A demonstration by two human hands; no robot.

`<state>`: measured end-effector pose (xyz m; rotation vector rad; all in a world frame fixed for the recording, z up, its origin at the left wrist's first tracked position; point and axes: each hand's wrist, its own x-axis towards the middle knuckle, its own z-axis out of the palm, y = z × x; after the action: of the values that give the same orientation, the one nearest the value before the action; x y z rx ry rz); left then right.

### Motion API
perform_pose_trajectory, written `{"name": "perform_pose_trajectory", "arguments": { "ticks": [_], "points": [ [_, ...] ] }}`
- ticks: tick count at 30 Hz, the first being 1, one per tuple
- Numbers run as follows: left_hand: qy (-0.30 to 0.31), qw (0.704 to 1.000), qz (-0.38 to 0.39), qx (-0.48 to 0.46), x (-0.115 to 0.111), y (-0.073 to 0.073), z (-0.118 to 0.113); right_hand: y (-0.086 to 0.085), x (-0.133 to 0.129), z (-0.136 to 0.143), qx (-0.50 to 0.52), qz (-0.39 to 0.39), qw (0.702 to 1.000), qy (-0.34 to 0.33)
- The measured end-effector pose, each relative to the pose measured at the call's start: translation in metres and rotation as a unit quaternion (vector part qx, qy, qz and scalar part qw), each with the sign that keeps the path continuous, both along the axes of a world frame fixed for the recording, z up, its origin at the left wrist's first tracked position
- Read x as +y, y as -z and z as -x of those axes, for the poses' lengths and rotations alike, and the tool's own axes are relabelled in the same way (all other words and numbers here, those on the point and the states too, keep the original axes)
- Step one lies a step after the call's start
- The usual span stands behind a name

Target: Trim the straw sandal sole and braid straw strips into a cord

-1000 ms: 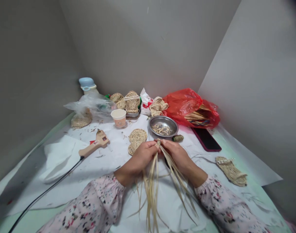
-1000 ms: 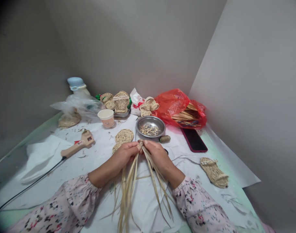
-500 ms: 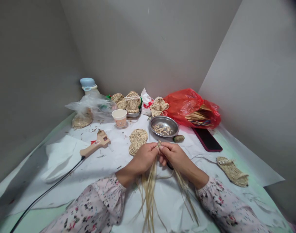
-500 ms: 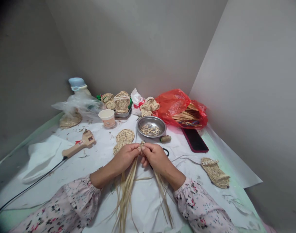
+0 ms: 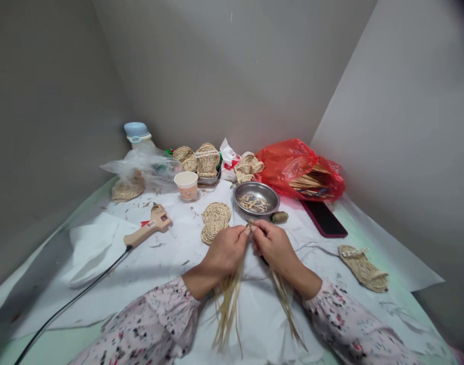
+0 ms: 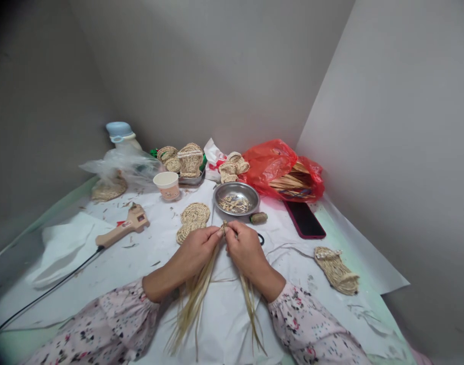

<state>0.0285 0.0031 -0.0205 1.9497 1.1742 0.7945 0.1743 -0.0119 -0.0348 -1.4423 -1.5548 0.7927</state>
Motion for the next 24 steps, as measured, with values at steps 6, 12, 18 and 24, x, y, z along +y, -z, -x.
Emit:
{"name": "perform_pose_trajectory", "arguments": {
  "ticks": [6, 12, 18, 24],
  "points": [
    [-0.077, 0.997, -0.004, 0.006, 0.000, -0.001, -0.001, 0.002, 0.002, 0.000, 0.018, 0.022, 0.999, 0.016],
    [-0.092, 0.996, 0.014, -0.016, -0.006, -0.009, -0.003, 0.001, 0.003, -0.001, 0.006, 0.029, 0.999, 0.016],
    [-0.080, 0.996, 0.014, -0.039, -0.014, -0.011, -0.008, -0.002, 0.002, -0.001, 0.035, 0.048, 0.998, 0.025],
    [-0.053, 0.998, -0.031, 0.020, -0.017, -0.006, -0.010, 0.004, 0.006, -0.004, 0.049, 0.033, 0.998, 0.037]
  ]
}}
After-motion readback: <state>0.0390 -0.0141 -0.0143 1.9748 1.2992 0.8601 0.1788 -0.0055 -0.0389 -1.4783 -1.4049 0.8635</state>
